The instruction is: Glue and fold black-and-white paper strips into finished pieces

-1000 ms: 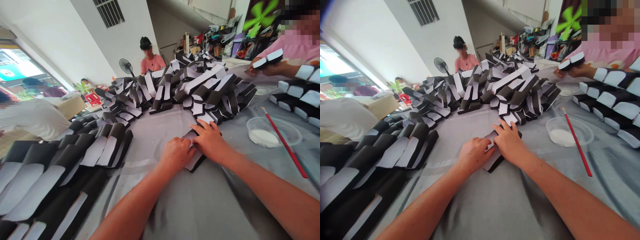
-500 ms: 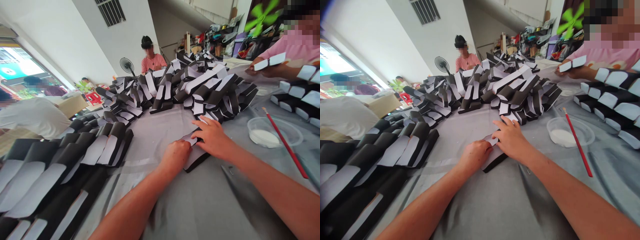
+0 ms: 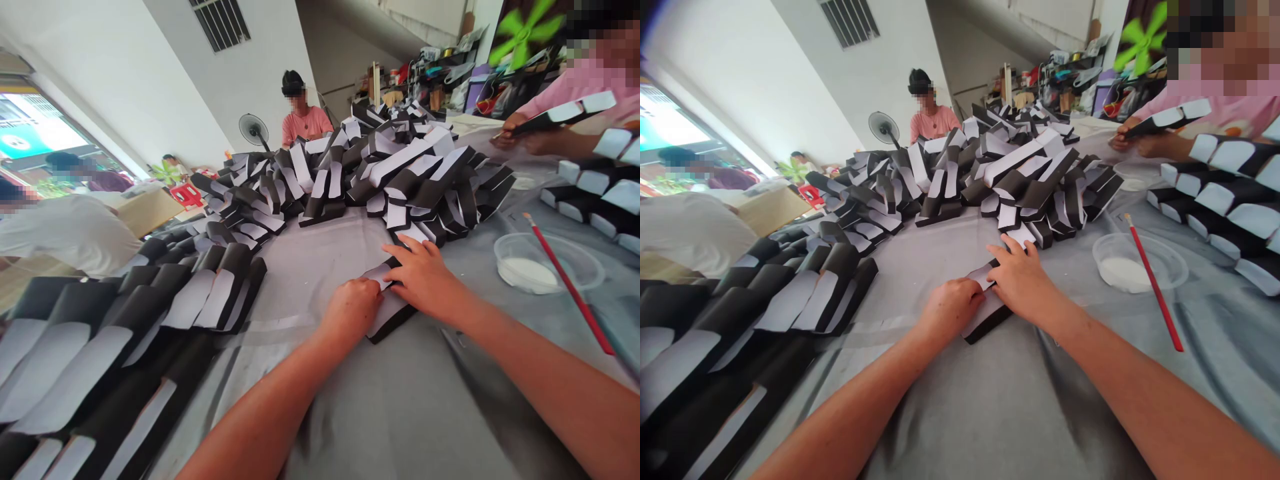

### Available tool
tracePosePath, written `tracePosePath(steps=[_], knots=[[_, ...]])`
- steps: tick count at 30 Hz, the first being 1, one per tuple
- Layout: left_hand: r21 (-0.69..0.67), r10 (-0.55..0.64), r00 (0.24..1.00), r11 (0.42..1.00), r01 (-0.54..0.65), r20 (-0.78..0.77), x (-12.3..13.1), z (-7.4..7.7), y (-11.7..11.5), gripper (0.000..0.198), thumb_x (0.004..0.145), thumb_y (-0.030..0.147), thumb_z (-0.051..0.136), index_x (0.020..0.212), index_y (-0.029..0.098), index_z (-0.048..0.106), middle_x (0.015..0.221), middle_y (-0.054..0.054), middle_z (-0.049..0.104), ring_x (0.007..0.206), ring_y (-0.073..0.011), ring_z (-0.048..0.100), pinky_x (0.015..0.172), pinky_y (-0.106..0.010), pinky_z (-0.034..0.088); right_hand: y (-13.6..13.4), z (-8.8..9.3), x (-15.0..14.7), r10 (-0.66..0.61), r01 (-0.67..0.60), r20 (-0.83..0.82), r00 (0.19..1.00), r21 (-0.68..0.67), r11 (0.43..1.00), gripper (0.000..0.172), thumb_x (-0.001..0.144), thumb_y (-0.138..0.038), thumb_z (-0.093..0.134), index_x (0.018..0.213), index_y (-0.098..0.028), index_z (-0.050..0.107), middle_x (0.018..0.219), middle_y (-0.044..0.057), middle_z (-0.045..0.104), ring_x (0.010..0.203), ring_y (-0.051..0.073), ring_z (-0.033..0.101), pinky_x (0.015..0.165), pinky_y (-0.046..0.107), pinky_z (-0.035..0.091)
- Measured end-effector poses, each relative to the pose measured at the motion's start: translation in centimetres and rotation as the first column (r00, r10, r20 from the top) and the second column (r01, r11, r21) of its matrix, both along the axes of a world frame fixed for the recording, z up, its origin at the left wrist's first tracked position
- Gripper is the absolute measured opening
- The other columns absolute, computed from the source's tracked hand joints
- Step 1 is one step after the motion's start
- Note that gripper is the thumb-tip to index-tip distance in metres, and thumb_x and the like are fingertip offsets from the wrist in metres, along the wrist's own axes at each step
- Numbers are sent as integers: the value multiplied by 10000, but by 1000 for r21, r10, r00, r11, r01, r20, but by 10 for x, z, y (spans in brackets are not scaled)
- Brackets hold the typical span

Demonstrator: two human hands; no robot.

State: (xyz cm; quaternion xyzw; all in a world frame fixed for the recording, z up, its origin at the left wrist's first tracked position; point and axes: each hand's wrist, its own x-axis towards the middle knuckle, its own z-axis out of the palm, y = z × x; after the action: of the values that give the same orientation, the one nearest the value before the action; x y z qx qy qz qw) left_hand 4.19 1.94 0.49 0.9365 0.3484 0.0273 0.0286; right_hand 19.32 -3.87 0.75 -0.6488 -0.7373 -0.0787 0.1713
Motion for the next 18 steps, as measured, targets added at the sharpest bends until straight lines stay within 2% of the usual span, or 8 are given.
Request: tracePosePath(steps=[6,18], knots=[[-44,30,999,999,-29,22,0,0,1,162,856,230,545,849,166,694,849,-63,695,802,-188,644,701,-287,486,1,-4,0,1,-1,9,1000,25,1000,215,794,-135,595,658,-237,728,1319,68,567,1294,370,380,976,606,308],[-84,38,997,996,-32,66,0,0,2,138,827,204,550,810,160,680,826,-58,691,792,-180,631,719,-286,474,1,-6,-1,12,-12,-1,1000,47,999,232,788,-115,580,671,-245,732,1250,57,616,1261,342,414,984,581,309]])
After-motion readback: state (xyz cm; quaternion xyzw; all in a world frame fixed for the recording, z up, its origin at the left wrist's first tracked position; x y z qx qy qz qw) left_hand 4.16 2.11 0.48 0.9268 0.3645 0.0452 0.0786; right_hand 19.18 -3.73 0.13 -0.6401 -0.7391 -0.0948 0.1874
